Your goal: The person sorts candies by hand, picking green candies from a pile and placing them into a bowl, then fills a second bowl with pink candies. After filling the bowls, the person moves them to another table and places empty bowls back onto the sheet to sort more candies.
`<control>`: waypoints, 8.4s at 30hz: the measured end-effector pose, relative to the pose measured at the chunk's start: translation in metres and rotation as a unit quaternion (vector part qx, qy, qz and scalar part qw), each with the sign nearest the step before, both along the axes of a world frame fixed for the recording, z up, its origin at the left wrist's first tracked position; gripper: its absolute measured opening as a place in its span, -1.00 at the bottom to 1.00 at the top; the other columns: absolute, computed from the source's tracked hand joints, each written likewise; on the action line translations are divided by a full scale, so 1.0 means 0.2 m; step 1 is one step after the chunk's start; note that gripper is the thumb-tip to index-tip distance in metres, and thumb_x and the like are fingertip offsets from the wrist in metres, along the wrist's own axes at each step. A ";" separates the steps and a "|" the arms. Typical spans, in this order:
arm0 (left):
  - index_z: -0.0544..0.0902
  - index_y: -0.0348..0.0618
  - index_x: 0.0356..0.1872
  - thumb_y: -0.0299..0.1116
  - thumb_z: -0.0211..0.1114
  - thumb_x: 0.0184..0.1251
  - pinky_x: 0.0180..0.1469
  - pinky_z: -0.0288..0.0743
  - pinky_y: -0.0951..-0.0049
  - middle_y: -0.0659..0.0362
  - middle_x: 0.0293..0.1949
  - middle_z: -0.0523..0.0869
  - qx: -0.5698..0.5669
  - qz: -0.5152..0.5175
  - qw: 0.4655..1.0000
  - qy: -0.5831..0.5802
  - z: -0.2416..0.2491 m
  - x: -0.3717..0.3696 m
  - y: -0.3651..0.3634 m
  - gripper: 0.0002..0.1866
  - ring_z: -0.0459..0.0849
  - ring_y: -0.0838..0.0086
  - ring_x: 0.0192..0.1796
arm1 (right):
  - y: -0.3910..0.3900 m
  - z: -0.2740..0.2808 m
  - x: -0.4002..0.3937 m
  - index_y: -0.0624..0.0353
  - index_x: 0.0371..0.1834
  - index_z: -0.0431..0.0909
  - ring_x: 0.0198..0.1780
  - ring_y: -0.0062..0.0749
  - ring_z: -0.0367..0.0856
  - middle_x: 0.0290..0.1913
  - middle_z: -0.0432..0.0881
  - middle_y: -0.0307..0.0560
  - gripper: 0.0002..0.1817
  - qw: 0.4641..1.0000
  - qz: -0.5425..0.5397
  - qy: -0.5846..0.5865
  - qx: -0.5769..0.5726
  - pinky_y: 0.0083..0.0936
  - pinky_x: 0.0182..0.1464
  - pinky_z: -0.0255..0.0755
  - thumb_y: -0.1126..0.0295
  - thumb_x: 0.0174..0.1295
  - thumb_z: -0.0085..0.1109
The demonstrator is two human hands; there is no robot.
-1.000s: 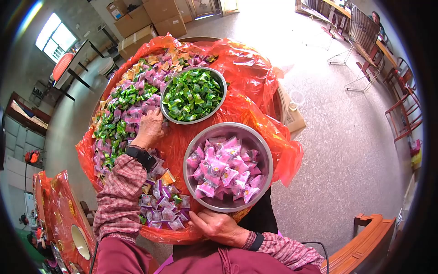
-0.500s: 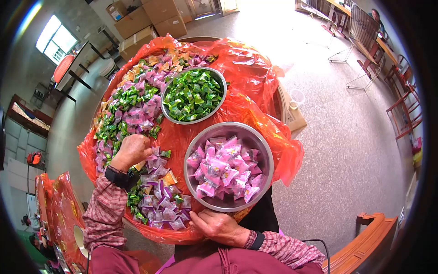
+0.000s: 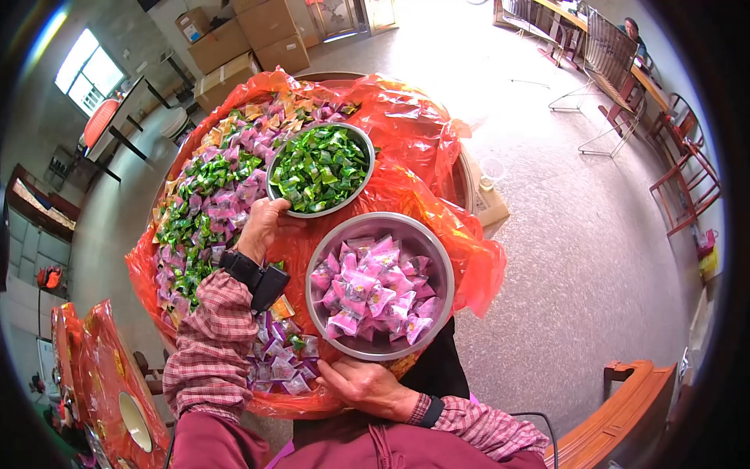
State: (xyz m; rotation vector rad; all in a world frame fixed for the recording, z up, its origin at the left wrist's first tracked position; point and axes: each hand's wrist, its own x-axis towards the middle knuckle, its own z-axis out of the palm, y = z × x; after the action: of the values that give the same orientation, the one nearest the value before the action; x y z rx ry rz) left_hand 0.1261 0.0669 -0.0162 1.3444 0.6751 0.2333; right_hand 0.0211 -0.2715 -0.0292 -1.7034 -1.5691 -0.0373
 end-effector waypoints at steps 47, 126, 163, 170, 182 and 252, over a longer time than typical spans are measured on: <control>0.58 -0.25 -0.30 -0.56 0.24 0.15 -0.08 0.54 0.12 0.00 -0.26 0.56 0.682 -0.238 0.689 0.061 0.09 -1.02 -0.70 -0.91 0.64 0.05 -0.13 | 0.01 -0.01 -0.04 0.35 0.01 0.65 -0.37 -0.26 0.68 -0.41 0.65 -0.07 -0.69 0.997 -0.065 -0.012 0.044 -0.38 -0.30 0.56 0.38 0.29 0.38; 0.72 -0.23 -0.05 -0.24 0.51 0.23 -0.23 0.63 0.39 0.08 -0.30 0.80 0.493 0.011 0.867 -0.064 0.46 -0.40 -0.05 -0.64 0.75 0.44 -0.28 | -0.04 -0.03 -0.10 0.31 -0.03 0.67 -0.41 -0.24 0.69 -0.42 0.67 -0.06 -0.72 0.992 -0.108 -0.009 0.057 -0.35 -0.35 0.55 0.39 0.27 0.40; 0.63 -0.22 -0.06 -0.25 0.32 0.49 -0.38 0.58 0.56 0.18 -0.35 0.76 0.329 -0.084 0.940 -0.009 0.61 -0.68 -0.08 -0.76 0.69 0.60 -0.45 | -0.04 -0.02 -0.10 0.32 0.00 0.69 -0.37 -0.22 0.74 -0.38 0.73 -0.03 -0.72 0.994 -0.100 0.006 0.047 -0.36 -0.34 0.59 0.46 0.25 0.41; 0.65 -0.32 0.01 -0.19 0.48 0.37 -0.37 0.58 0.53 0.15 -0.33 0.77 0.407 -0.019 0.912 -0.056 0.64 -0.54 -0.10 -0.59 0.70 0.57 -0.38 | -0.04 -0.04 -0.10 0.34 -0.02 0.68 -0.38 -0.24 0.73 -0.37 0.72 -0.04 -0.71 0.993 -0.104 -0.004 0.061 -0.37 -0.34 0.59 0.42 0.25 0.42; 0.76 -0.33 -0.36 -0.21 0.45 0.23 -0.37 0.55 0.38 0.13 -0.51 0.76 0.455 0.018 0.865 0.210 0.17 -1.46 0.18 -0.69 0.71 0.49 -0.45 | -0.03 -0.05 -0.10 0.34 -0.01 0.66 -0.41 -0.24 0.68 -0.40 0.67 -0.04 -0.69 0.992 -0.101 0.000 0.074 -0.38 -0.34 0.56 0.39 0.27 0.40; 0.57 -0.27 0.14 -0.36 0.35 0.47 -0.16 0.68 0.50 0.13 -0.10 0.74 0.293 -0.007 0.952 -0.095 0.47 -0.35 -0.05 -0.67 0.79 0.48 -0.17 | -0.04 -0.04 -0.10 0.31 0.00 0.67 -0.36 -0.26 0.74 -0.37 0.72 -0.06 -0.68 0.994 -0.097 -0.014 0.050 -0.39 -0.33 0.60 0.39 0.24 0.43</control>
State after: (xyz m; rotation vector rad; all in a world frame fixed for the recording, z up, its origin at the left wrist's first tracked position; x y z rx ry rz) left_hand 0.0551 0.0575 0.0786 1.8624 0.4450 0.5764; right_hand 0.0009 -0.2800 -0.0371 -1.7764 -1.3929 -0.2367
